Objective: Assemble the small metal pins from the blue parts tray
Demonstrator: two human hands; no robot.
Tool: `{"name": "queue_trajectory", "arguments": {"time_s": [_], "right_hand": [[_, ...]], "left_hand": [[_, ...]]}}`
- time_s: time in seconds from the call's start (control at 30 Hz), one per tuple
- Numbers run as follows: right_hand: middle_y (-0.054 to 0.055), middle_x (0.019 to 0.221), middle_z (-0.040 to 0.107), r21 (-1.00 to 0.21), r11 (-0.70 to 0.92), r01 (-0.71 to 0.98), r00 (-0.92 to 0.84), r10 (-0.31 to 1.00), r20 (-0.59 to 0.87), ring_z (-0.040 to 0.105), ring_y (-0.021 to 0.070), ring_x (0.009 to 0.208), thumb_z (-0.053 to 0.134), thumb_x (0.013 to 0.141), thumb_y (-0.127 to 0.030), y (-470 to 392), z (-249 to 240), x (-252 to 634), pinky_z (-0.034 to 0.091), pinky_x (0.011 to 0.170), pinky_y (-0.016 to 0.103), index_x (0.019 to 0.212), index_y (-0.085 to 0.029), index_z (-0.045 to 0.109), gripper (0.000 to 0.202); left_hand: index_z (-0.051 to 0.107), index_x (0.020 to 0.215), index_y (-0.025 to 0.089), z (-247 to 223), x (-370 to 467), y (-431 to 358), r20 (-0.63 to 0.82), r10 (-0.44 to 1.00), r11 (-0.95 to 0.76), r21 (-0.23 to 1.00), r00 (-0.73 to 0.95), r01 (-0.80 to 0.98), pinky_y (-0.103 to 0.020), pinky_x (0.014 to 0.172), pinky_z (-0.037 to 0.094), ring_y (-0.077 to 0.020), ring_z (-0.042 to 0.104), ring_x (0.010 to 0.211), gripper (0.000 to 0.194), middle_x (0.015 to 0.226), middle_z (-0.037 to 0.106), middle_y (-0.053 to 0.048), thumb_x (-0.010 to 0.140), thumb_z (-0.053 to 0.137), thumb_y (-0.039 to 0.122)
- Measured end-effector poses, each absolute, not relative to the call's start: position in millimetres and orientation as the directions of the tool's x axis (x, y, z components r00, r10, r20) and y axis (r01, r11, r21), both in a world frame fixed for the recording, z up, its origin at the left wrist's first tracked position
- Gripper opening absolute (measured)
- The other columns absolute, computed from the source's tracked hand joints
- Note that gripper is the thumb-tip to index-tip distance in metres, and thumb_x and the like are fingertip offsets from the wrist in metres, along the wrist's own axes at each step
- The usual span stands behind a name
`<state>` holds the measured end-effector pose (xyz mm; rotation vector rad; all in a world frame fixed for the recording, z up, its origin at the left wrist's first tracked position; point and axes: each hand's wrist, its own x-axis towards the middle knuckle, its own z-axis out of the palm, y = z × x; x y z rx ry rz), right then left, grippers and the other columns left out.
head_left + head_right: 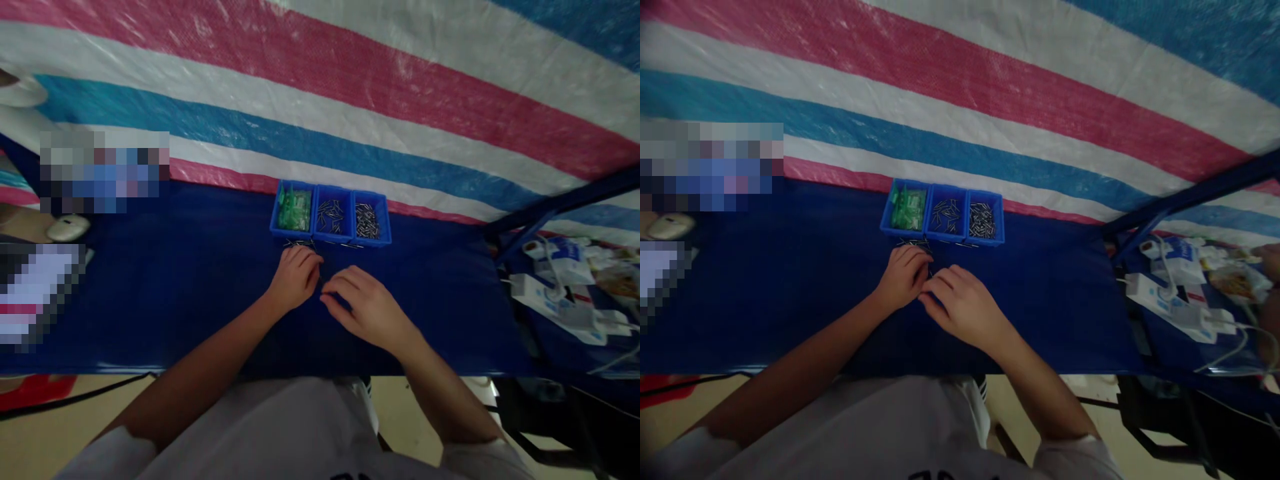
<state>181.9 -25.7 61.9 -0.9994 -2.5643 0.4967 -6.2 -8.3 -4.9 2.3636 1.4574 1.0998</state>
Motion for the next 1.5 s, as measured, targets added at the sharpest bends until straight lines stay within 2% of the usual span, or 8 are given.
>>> {"name": "queue_trajectory", "arguments": {"time_s": [0.07, 0.17, 0.27, 0.43, 0.57, 0.8, 1.0, 1.5], "right_hand": [[0.011, 0.117, 0.063, -0.38, 0.688, 0.619, -0.684, 0.709, 0.17, 0.058, 0.0241, 0.105, 0.051, 0.096, -0.029, -24.0, 49.7, 173.9, 0.05, 0.094, 0.043, 0.118, -0.021, 0.063, 0.025], [0.014, 0.13, 0.057, -0.299, 0.652, 0.697, -0.646, 0.752, 0.134, 0.053, 0.0298, 0.112, 0.055, 0.093, -0.03, -22.2, 32.0, 163.8, 0.048, 0.095, 0.048, 0.13, -0.016, 0.056, 0.039], [0.016, 0.126, 0.058, -0.286, 0.608, 0.74, -0.619, 0.783, 0.062, 0.054, 0.0301, 0.109, 0.057, 0.092, -0.032, -15.8, 22.8, 159.5, 0.05, 0.092, 0.046, 0.13, -0.013, 0.056, 0.042], [0.011, 0.102, 0.063, -0.378, 0.498, 0.781, -0.545, 0.838, -0.023, 0.059, 0.0227, 0.094, 0.05, 0.095, -0.019, 9.7, 22.0, 155.7, 0.051, 0.087, 0.038, 0.109, -0.016, 0.066, 0.022], [0.01, 0.099, 0.064, -0.483, 0.412, 0.772, -0.498, 0.865, -0.057, 0.061, 0.0195, 0.089, 0.048, 0.093, -0.011, 31.2, 24.2, 146.7, 0.05, 0.083, 0.032, 0.101, -0.015, 0.068, 0.022], [0.005, 0.085, 0.065, -0.604, 0.306, 0.736, -0.411, 0.911, -0.04, 0.06, 0.0165, 0.076, 0.058, 0.085, -0.007, 42.6, 21.6, 144.3, 0.046, 0.074, 0.029, 0.09, -0.017, 0.066, 0.014], [0.005, 0.09, 0.065, -0.66, 0.412, 0.628, -0.494, 0.866, 0.07, 0.061, 0.0157, 0.081, 0.056, 0.088, -0.009, 38.0, 10.8, 154.5, 0.046, 0.076, 0.028, 0.092, -0.018, 0.066, 0.014], [0.005, 0.099, 0.063, -0.67, 0.427, 0.607, -0.55, 0.834, 0.033, 0.06, 0.0148, 0.082, 0.061, 0.086, -0.012, 35.6, 17.3, 157.4, 0.049, 0.08, 0.029, 0.1, -0.019, 0.066, 0.016]], "left_hand": [[0.062, 0.093, 0.017, -5.6, -8.7, -6.9, 0.519, 0.84, -0.463, 0.532, 0.159, 0.709, -0.039, 0.083, 0.044, -0.0229, 0.058, 0.094, 0.018, 0.091, 0.066, -0.007, 0.089, 0.046, 0.011], [0.06, 0.091, 0.018, -6.7, -12.1, -4.0, 0.525, 0.851, -0.402, 0.629, 0.018, 0.665, -0.038, 0.081, 0.047, -0.021, 0.059, 0.089, 0.018, 0.089, 0.065, -0.006, 0.089, 0.044, 0.009], [0.059, 0.088, 0.019, -6.9, -13.0, -1.8, 0.542, 0.837, -0.39, 0.68, -0.068, 0.621, -0.036, 0.08, 0.05, -0.0193, 0.06, 0.086, 0.02, 0.086, 0.065, -0.004, 0.086, 0.043, 0.006], [0.058, 0.088, 0.019, -5.8, -11.4, -1.7, 0.522, 0.852, -0.392, 0.699, -0.052, 0.598, -0.034, 0.079, 0.052, -0.0178, 0.062, 0.084, 0.018, 0.085, 0.065, -0.004, 0.086, 0.045, 0.007], [0.059, 0.088, 0.019, -5.6, -11.3, -2.3, 0.495, 0.868, -0.382, 0.725, -0.047, 0.574, -0.033, 0.079, 0.053, -0.0172, 0.063, 0.084, 0.018, 0.085, 0.066, -0.004, 0.087, 0.044, 0.007], [0.059, 0.089, 0.019, -4.5, -12.7, -3.4, 0.456, 0.889, -0.373, 0.765, -0.032, 0.526, -0.03, 0.075, 0.053, -0.0151, 0.064, 0.08, 0.019, 0.084, 0.066, -0.003, 0.086, 0.045, 0.007], [0.059, 0.088, 0.019, -4.6, -12.4, -2.9, 0.441, 0.897, -0.371, 0.761, -0.005, 0.532, -0.029, 0.076, 0.053, -0.0152, 0.064, 0.08, 0.019, 0.083, 0.066, -0.002, 0.085, 0.045, 0.006], [0.06, 0.086, 0.02, -4.9, -14.8, -4.9, 0.426, 0.905, -0.387, 0.8, 0.021, 0.458, -0.029, 0.073, 0.053, -0.0138, 0.063, 0.076, 0.018, 0.081, 0.064, -0.002, 0.089, 0.045, 0.01]]}}
